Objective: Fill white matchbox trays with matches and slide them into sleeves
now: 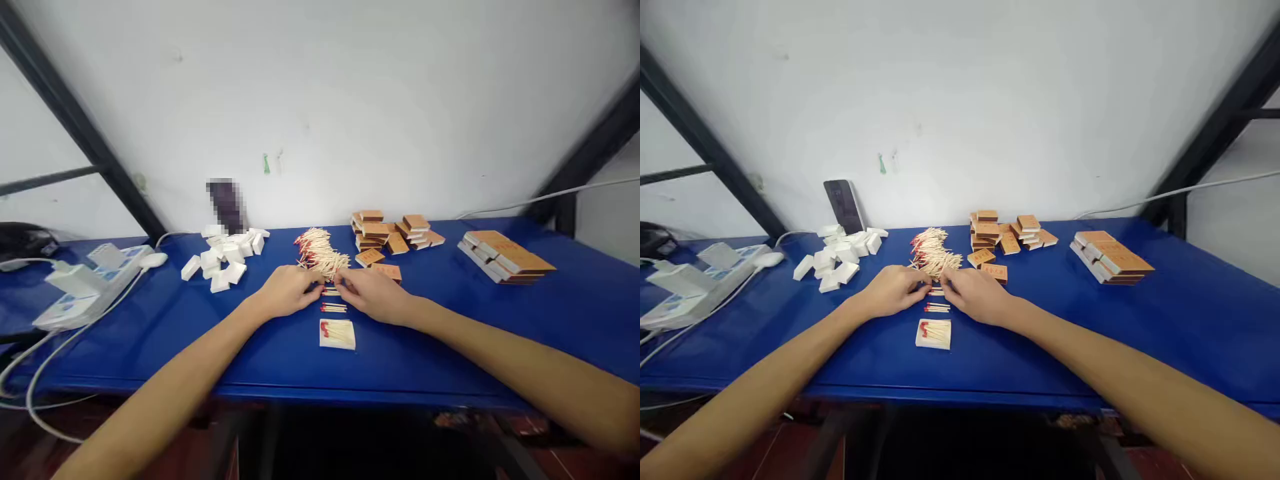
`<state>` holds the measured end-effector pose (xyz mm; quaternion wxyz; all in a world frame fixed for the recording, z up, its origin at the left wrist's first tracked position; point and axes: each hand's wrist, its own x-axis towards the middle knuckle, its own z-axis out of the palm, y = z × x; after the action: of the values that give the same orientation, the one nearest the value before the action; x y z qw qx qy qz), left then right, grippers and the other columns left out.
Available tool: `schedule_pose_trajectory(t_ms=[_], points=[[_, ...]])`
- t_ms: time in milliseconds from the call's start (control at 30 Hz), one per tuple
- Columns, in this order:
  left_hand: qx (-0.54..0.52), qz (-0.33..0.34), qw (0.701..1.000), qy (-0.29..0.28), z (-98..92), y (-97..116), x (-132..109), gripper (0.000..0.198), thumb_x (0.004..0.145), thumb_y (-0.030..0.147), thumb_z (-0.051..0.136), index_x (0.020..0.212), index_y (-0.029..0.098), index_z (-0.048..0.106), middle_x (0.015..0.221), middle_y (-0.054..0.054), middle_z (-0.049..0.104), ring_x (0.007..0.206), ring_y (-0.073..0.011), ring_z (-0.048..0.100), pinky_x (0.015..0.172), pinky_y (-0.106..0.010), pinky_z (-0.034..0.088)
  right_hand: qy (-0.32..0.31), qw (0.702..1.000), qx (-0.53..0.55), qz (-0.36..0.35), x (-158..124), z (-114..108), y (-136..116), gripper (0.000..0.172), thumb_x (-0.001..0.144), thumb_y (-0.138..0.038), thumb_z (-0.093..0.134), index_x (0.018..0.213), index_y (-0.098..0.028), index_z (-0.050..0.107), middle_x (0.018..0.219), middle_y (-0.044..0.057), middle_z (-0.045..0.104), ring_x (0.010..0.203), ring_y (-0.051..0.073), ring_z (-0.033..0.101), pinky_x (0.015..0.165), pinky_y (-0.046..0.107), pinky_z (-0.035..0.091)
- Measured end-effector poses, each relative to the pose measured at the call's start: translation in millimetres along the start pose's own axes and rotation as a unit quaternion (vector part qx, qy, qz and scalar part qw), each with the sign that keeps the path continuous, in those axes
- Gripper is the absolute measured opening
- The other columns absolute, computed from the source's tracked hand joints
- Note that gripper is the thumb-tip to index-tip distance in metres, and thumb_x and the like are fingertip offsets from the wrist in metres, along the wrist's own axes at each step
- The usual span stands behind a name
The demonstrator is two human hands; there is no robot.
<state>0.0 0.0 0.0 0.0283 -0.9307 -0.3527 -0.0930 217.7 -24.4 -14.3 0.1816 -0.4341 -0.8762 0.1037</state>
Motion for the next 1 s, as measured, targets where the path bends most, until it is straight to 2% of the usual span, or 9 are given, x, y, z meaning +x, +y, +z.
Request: schedule_pose_trajectory(t_ms=[133, 267, 433, 533, 700, 900, 1000], points=[[0.005, -0.009, 1.000, 0.022, -2.6, 3.6, -1.6, 0.022, 0.093, 0.027, 0.047, 0.094, 0.020, 0.068, 0.073, -0.001, 0.069, 0.066, -0.0169, 0.062, 0.061, -0.026, 0.035, -0.001, 1.000, 0.003, 0.003, 0.9, -1.9, 1.1, 0.007, 0.093, -0.019, 0.046, 0.092, -0.019, 0.053, 0.068, -0.001, 0.057, 0.059, 0.014, 0.048, 0.059, 0.026, 0.029], [-0.012, -0.021, 0.999, 0.045, -10.3, 0.2, -5.4, 0.021, 0.088, 0.022, 0.050, 0.095, 0.019, 0.069, 0.067, 0.000, 0.066, 0.060, -0.0151, 0.059, 0.060, -0.025, 0.035, -0.006, 1.000, 0.014, 0.000, -0.4, -4.4, -0.2, 0.009, 0.092, -0.019, 0.047, 0.087, -0.019, 0.054, 0.070, 0.000, 0.058, 0.060, 0.014, 0.048, 0.059, 0.026, 0.029], [-0.008, -0.016, 1.000, 0.016, -15.4, -3.3, -8.8, 0.018, 0.082, 0.020, 0.054, 0.088, 0.020, 0.070, 0.065, 0.001, 0.065, 0.058, -0.0147, 0.058, 0.057, -0.026, 0.033, -0.002, 1.000, 0.021, 0.001, -1.1, -7.5, -1.6, 0.011, 0.090, -0.018, 0.048, 0.094, -0.019, 0.058, 0.070, -0.001, 0.058, 0.061, 0.014, 0.049, 0.061, 0.026, 0.031], [-0.003, -0.004, 1.000, 0.000, -13.8, -3.8, -8.9, 0.019, 0.084, 0.021, 0.053, 0.089, 0.020, 0.071, 0.071, 0.000, 0.068, 0.063, -0.0155, 0.060, 0.058, -0.026, 0.033, -0.004, 1.000, 0.020, -0.001, -1.0, -7.9, -1.4, 0.016, 0.088, -0.018, 0.050, 0.100, -0.018, 0.060, 0.068, -0.001, 0.057, 0.061, 0.014, 0.048, 0.061, 0.026, 0.031], [-0.019, 0.011, 1.000, -0.011, -10.5, -4.6, -7.4, 0.021, 0.090, 0.024, 0.050, 0.095, 0.021, 0.070, 0.082, -0.001, 0.073, 0.069, -0.0155, 0.062, 0.063, -0.025, 0.037, 0.001, 1.000, 0.021, -0.007, -0.7, -6.2, -0.5, 0.014, 0.088, -0.025, 0.054, 0.097, -0.018, 0.063, 0.067, -0.001, 0.056, 0.060, 0.013, 0.047, 0.058, 0.025, 0.030], [-0.032, 0.021, 0.999, -0.019, -8.4, 1.2, -2.7, 0.020, 0.092, 0.023, 0.050, 0.097, 0.021, 0.070, 0.084, -0.001, 0.073, 0.069, -0.0148, 0.063, 0.062, -0.024, 0.036, -0.007, 1.000, 0.023, 0.001, -0.2, -5.2, 0.5, 0.018, 0.089, -0.027, 0.057, 0.102, -0.018, 0.065, 0.064, -0.002, 0.054, 0.058, 0.013, 0.047, 0.056, 0.025, 0.029], [-0.041, 0.019, 0.999, -0.026, -8.8, 4.0, -1.0, 0.020, 0.093, 0.022, 0.050, 0.097, 0.021, 0.069, 0.080, 0.000, 0.072, 0.067, -0.0141, 0.062, 0.063, -0.024, 0.036, -0.007, 1.000, 0.027, -0.007, 0.2, -4.8, 0.8, 0.015, 0.089, -0.025, 0.056, 0.097, -0.018, 0.066, 0.062, -0.002, 0.054, 0.056, 0.012, 0.047, 0.056, 0.025, 0.029]])
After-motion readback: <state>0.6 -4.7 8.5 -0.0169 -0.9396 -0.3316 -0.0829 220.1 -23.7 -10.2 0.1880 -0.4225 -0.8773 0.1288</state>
